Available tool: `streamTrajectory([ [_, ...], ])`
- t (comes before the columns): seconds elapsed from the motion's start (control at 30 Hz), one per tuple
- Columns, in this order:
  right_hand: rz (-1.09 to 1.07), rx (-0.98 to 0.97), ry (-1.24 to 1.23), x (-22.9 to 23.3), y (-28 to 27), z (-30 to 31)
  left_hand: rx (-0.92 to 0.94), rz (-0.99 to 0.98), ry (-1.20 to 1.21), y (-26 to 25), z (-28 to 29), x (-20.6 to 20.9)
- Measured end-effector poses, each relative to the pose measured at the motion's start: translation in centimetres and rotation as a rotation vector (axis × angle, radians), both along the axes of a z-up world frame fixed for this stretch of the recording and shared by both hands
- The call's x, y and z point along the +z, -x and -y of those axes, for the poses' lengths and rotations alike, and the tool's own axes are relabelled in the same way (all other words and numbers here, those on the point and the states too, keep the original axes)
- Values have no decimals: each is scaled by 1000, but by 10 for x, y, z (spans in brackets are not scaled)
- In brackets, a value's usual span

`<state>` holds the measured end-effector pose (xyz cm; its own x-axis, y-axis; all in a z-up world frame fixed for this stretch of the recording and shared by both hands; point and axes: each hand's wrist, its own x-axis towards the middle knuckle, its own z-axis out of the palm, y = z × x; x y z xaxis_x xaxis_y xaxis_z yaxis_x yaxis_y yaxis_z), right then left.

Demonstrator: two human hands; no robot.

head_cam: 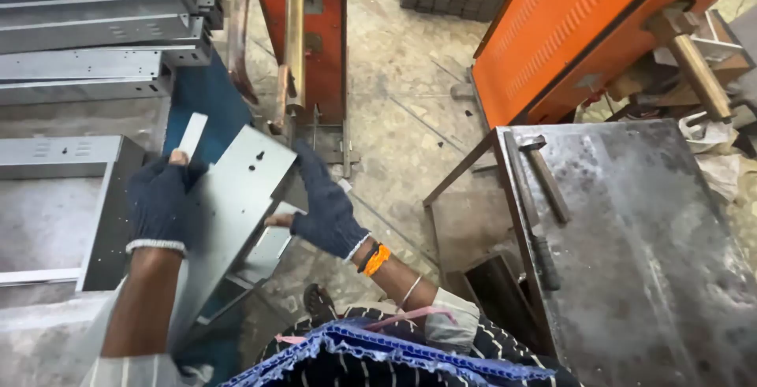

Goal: The recorder uses a spot welding machine to join metal plates and frames together to assemble a metal enclosure.

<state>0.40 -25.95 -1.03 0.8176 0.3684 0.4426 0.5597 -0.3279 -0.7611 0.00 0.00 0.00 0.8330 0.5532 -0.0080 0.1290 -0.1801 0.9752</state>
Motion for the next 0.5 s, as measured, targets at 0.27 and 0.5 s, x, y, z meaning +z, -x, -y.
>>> streamTrajectory([
  [0.27, 84, -87, -63, 0, -61, -20, -114, -76, 32, -57, -6, 21],
  [0.5, -210, 13, -98, -7, -83, -18, -351, 75, 45, -88, -9, -9],
])
